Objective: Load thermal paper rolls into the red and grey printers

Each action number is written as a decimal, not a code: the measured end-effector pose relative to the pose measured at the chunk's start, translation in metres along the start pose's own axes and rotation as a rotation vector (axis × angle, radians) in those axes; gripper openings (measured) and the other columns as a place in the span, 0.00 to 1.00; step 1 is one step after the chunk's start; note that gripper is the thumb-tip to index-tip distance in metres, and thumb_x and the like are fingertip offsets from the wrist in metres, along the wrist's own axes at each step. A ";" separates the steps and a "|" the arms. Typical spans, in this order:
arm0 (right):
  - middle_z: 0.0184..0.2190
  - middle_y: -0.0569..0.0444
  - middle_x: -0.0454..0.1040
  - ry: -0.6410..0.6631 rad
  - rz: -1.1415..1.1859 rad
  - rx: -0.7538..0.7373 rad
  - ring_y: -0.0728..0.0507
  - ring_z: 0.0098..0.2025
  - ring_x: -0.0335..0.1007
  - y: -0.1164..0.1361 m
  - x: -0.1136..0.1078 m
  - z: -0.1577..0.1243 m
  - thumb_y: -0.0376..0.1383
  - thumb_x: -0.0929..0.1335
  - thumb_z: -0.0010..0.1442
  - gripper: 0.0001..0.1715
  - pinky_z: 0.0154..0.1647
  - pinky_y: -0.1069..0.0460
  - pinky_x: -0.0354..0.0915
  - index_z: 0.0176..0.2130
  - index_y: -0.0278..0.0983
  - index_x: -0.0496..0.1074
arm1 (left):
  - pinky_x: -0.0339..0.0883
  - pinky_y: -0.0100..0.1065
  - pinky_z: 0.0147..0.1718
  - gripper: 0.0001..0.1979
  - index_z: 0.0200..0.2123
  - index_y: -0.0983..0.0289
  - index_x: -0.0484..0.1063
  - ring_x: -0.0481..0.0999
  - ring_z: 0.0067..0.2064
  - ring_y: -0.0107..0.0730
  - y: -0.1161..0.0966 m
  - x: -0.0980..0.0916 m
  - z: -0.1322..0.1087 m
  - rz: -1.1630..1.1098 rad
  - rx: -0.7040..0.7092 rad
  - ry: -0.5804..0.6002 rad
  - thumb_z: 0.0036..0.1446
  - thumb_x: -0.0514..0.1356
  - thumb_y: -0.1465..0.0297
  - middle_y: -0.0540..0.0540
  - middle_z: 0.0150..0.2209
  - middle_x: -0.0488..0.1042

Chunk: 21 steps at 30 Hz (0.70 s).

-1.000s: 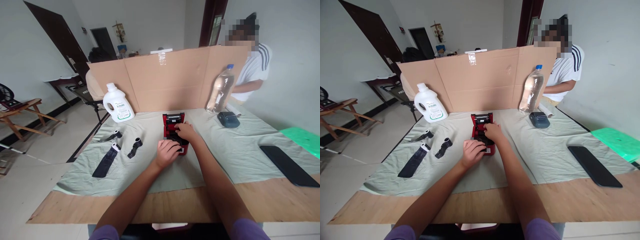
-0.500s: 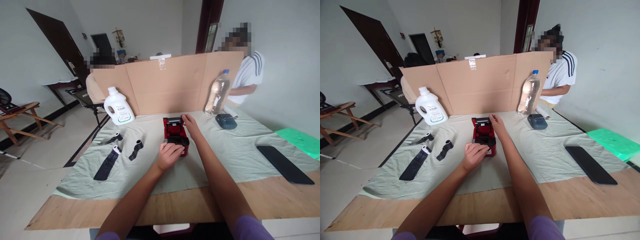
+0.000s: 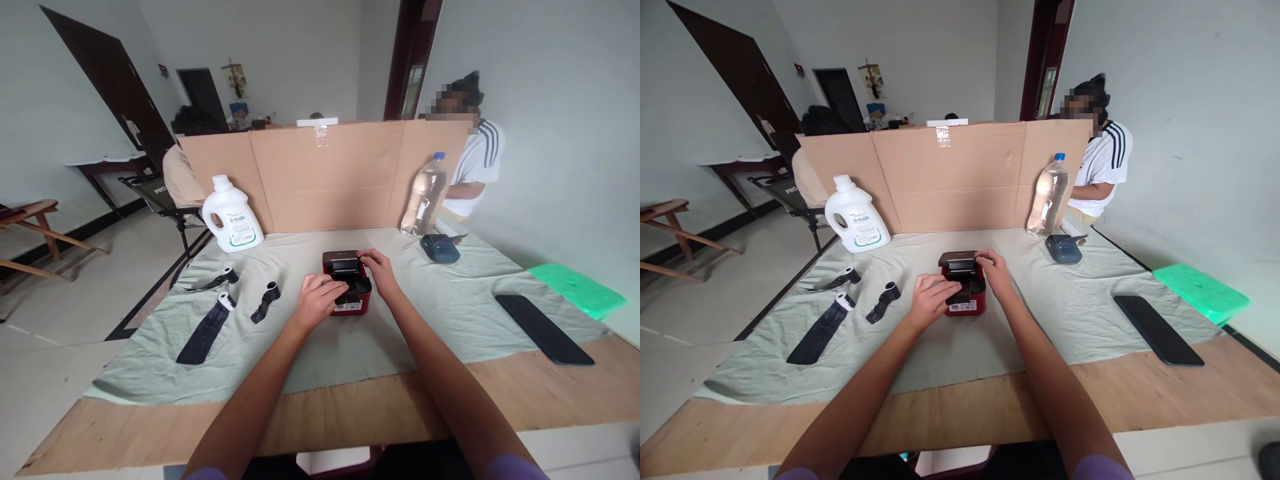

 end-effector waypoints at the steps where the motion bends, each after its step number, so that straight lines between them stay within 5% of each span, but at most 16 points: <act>1: 0.39 0.52 0.76 0.027 -0.028 0.037 0.40 0.47 0.69 0.000 0.001 0.007 0.43 0.67 0.52 0.13 0.54 0.45 0.63 0.34 0.39 0.75 | 0.58 0.41 0.45 0.17 0.51 0.57 0.76 0.74 0.46 0.38 0.001 0.000 -0.002 0.000 0.018 0.006 0.65 0.54 0.77 0.51 0.47 0.82; 9: 0.60 0.50 0.64 0.167 0.031 0.373 0.38 0.58 0.63 -0.022 0.007 0.024 0.44 0.68 0.47 0.39 0.58 0.43 0.61 0.59 0.46 0.67 | 0.60 0.39 0.41 0.17 0.53 0.56 0.76 0.74 0.43 0.36 -0.001 0.002 -0.006 0.016 0.017 -0.011 0.67 0.54 0.77 0.51 0.46 0.82; 21: 0.52 0.49 0.71 0.178 -0.010 0.372 0.38 0.53 0.65 -0.005 0.009 0.017 0.47 0.67 0.51 0.34 0.52 0.44 0.65 0.56 0.41 0.67 | 0.62 0.38 0.36 0.18 0.54 0.61 0.73 0.76 0.38 0.36 -0.005 -0.001 0.005 -0.203 0.008 0.025 0.69 0.48 0.76 0.58 0.45 0.82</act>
Point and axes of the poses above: each hand's wrist, its own z-axis towards the middle knuckle, its own x-axis out of the palm, y = z × x, the point moved 6 cm from there along z, towards the middle knuckle
